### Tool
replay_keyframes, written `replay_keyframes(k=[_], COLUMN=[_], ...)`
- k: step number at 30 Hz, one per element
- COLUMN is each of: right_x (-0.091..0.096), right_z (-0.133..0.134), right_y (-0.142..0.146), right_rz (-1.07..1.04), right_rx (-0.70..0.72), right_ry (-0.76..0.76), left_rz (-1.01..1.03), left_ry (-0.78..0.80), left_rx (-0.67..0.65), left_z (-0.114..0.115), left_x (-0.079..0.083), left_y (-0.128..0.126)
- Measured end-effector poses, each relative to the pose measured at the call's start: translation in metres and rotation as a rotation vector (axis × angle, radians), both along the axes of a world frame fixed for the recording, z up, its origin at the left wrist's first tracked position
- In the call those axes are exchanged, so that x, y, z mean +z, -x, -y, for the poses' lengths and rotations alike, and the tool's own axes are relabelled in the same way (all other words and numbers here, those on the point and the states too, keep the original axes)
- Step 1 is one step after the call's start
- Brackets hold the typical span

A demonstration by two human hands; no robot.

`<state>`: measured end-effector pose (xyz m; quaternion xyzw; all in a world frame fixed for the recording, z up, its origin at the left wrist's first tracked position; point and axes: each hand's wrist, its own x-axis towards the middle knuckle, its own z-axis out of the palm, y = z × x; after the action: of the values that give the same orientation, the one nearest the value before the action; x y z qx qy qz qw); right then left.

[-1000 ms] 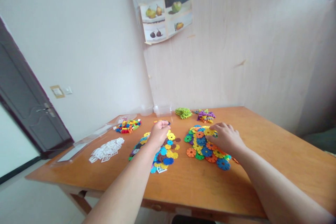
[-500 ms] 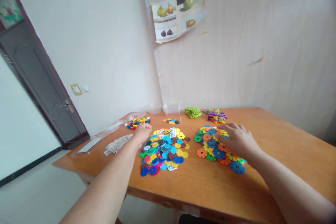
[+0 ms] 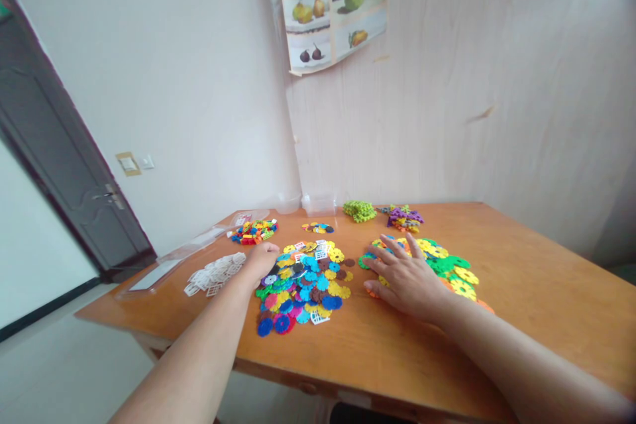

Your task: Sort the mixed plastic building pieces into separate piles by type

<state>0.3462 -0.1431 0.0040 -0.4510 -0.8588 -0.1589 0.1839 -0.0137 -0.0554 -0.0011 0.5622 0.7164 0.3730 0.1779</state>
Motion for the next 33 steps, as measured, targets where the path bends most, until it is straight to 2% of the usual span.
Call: replay_keyframes(k=[6, 10, 14, 19, 24, 28, 33], right_x=[-0.015, -0.016, -0.012, -0.01, -0.008, -0.005, -0.005], right_z=[-0.007, -0.01, -0.011, -0.012, -0.011, -0.01, -0.009], right_y=[0.008, 0.003, -0.001, -0.001, -0.003, -0.004, -0.004], right_rz=[0.032, 0.048, 0.051, 0.051, 0.044, 0.042, 0.025], right_rx=[-0.072, -0.124, -0.159, -0.165, -0.15, -0.151, -0.135], right_ry=[0.027, 0.048, 0.064, 0.062, 0.072, 0.073, 0.069], left_rz=[-0.043, -0.177, -0.28, -0.422, -0.6, -0.693, -0.748], left_ry=[-0.001, -0.056, -0.119, -0.178, -0.199, -0.124, -0.057], left_rx=[0.008, -0.043, -0.167, -0.31, -0.462, -0.493, -0.487], left_z=[-0.005, -0.011, -0.012, -0.002, 0.005, 0.006, 0.002], left_x=[-0.003, 0.002, 0.01, 0.022, 0.025, 0.022, 0.018], left_y=[0.001, -0.009, -0.031, -0.067, -0.102, -0.122, -0.132])
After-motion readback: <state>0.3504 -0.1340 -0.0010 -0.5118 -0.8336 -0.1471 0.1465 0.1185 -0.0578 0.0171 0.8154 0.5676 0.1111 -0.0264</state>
